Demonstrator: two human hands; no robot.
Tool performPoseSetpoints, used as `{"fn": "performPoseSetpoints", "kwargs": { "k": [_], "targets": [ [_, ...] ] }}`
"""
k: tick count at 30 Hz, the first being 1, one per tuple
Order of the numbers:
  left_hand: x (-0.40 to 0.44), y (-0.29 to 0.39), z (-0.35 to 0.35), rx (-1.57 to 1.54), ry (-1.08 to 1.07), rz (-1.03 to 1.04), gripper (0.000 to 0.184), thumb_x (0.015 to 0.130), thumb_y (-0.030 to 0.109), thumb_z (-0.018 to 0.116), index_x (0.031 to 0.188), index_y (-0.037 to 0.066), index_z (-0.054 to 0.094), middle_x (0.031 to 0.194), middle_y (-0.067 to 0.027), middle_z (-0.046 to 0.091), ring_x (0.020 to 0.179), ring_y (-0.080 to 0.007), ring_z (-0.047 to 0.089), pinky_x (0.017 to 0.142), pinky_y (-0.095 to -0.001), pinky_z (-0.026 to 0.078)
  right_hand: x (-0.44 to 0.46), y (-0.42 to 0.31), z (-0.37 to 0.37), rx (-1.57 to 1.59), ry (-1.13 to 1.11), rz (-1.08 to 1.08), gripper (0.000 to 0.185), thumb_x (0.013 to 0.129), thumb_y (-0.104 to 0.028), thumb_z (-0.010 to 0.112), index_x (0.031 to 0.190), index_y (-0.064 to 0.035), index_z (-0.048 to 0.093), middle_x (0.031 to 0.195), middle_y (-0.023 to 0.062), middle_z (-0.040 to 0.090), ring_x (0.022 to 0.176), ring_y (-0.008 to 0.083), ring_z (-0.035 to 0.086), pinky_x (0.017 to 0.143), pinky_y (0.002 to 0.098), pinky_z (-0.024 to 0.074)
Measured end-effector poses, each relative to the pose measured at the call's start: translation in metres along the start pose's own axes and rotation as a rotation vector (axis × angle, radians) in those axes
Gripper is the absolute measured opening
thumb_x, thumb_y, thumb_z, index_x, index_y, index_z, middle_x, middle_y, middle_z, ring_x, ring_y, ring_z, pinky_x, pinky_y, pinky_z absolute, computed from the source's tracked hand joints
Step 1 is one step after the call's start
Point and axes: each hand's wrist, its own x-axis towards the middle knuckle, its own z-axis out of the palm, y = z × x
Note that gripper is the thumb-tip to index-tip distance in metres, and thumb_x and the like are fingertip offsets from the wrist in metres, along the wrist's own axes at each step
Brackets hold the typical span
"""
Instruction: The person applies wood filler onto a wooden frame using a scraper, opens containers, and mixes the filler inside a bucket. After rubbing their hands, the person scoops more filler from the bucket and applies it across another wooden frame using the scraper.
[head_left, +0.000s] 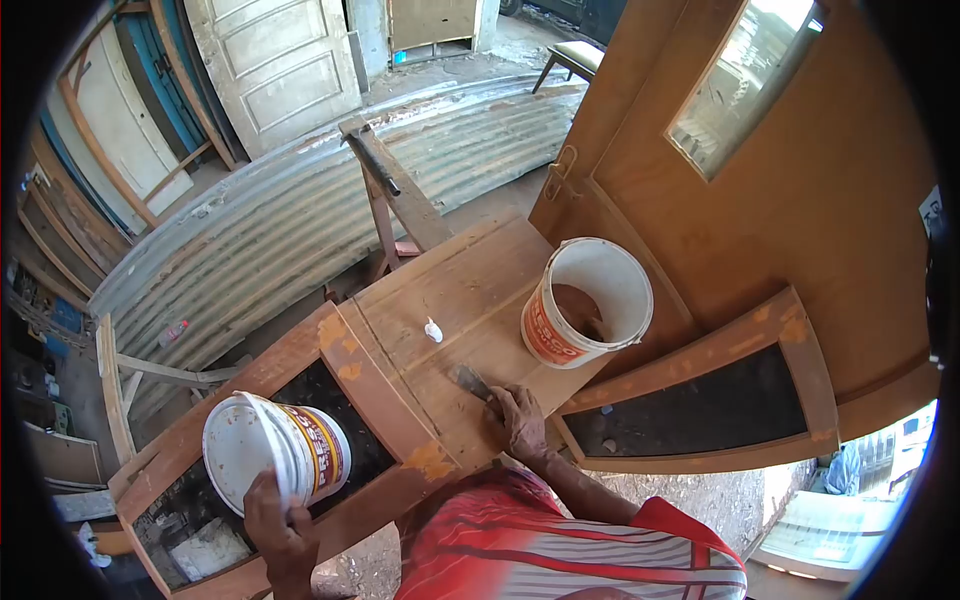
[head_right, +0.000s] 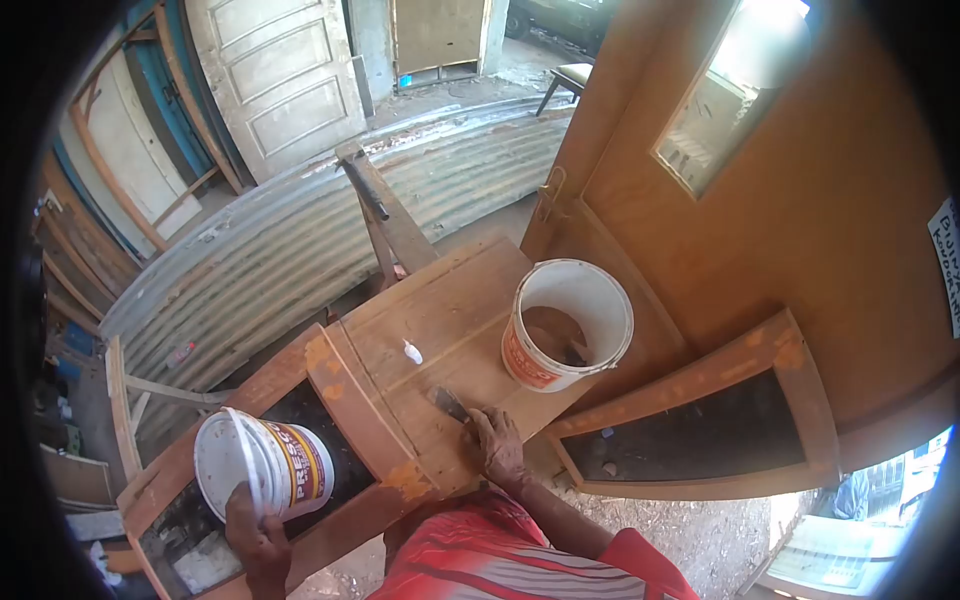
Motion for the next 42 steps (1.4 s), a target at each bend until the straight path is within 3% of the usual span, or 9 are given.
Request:
{"fn": "performPoseSetpoints", "kwargs": {
  "k": [5,6,12,16,19,24,29,35,42],
  "targets": [
    [0.01,0.002,-0.021,-0.591,0.273,-0.558,0.026,0.105,0.015,0.055,0.122,-0.002,0.065,0.078,-0.0034,0.06,0.064,-0.0097,0.055,0.061,-0.0248,0.045,0.001,-0.005,-0.01,0.126,0.021,0.044,0.033,0.09,-0.013,0.073,0.12,-0.0059,0.061,0.108,0.0188,0.064,0.096,0.0415,0.067,0.081,0.0512,0.0559],
    [0.01,-0.008,-0.028,-0.535,0.27,-0.513,0.027,0.106,0.021,0.057,0.119,-0.001,0.064,0.073,0.0028,0.051,0.056,-0.0031,0.042,0.053,-0.0204,0.034,0.002,-0.013,-0.016,0.133,0.052,0.067,0.03,0.091,-0.012,0.072,0.118,-0.0061,0.061,0.105,0.0192,0.065,0.093,0.0432,0.069,0.078,0.0527,0.0564],
    [0.029,-0.034,-0.035,-0.873,0.338,-0.422,0.027,0.105,0.023,0.058,0.112,-0.002,0.063,0.063,0.0079,0.04,0.049,0.0012,0.032,0.044,-0.0183,0.023,-0.033,-0.028,-0.056,0.08,-0.31,0.411,0.022,0.097,-0.023,0.067,0.108,-0.0034,0.062,0.1,0.023,0.069,0.084,0.0452,0.07,0.074,0.0518,0.0554],
    [0.056,-0.064,-0.037,-1.035,0.432,-0.327,0.029,0.105,0.026,0.059,0.111,-0.002,0.062,0.059,0.0099,0.037,0.044,0.0027,0.026,0.041,-0.0162,0.02,-0.062,-0.034,-0.055,0.127,-0.052,0.399,0.026,0.098,-0.028,0.066,0.104,-0.0031,0.063,0.091,0.0223,0.069,0.083,0.0444,0.069,0.073,0.0524,0.0546],
    [0.096,-0.051,-0.056,-1.113,0.445,-0.242,0.033,0.105,0.028,0.06,0.114,-0.004,0.061,0.061,0.0093,0.039,0.044,0.003,0.026,0.039,-0.0164,0.019,-0.09,-0.012,-0.038,0.077,-0.275,0.538,0.034,0.1,-0.037,0.066,0.103,-0.0039,0.066,0.094,0.0225,0.069,0.087,0.0439,0.07,0.074,0.052,0.0539],
    [0.18,-0.015,-0.054,-1.058,0.479,-0.056,0.041,0.104,0.032,0.062,0.12,-0.006,0.063,0.064,0.0103,0.036,0.049,0.0027,0.026,0.043,-0.0184,0.016,-0.088,-0.014,-0.029,0.208,-0.197,0.606,0.041,0.103,-0.042,0.062,0.103,-0.0015,0.066,0.096,0.0255,0.069,0.09,0.0439,0.07,0.077,0.0499,0.0532],
    [0.263,0.065,-0.004,-1.047,0.428,0.078,0.035,0.104,0.027,0.063,0.12,-0.004,0.065,0.067,0.0113,0.039,0.052,0.003,0.031,0.045,-0.0183,0.018,-0.093,0.011,-0.026,0.205,-0.235,0.516,0.044,0.104,-0.046,0.059,0.104,-0.0029,0.067,0.095,0.0246,0.071,0.094,0.0462,0.07,0.079,0.0503,0.0542],
    [0.348,0.12,0.09,-1.142,0.314,0.052,0.021,0.106,0.024,0.061,0.098,0.006,0.069,0.067,0.0108,0.043,0.055,0.0008,0.036,0.048,-0.0202,0.025,-0.067,-0.001,-0.055,0.152,-0.083,0.573,0.045,0.104,-0.048,0.057,0.105,-0.0047,0.069,0.091,0.0253,0.073,0.088,0.0476,0.071,0.077,0.0557,0.0554],
    [0.345,0.162,0.193,-1.249,0.085,-0.071,0.022,0.106,0.025,0.061,0.097,0.007,0.068,0.067,0.0076,0.049,0.053,-0.0014,0.042,0.046,-0.0204,0.035,-0.074,0.028,-0.045,0.246,-0.256,0.516,0.05,0.104,-0.049,0.057,0.112,-0.0018,0.069,0.094,0.0268,0.074,0.089,0.0486,0.071,0.079,0.0555,0.0562]
  ]
}}
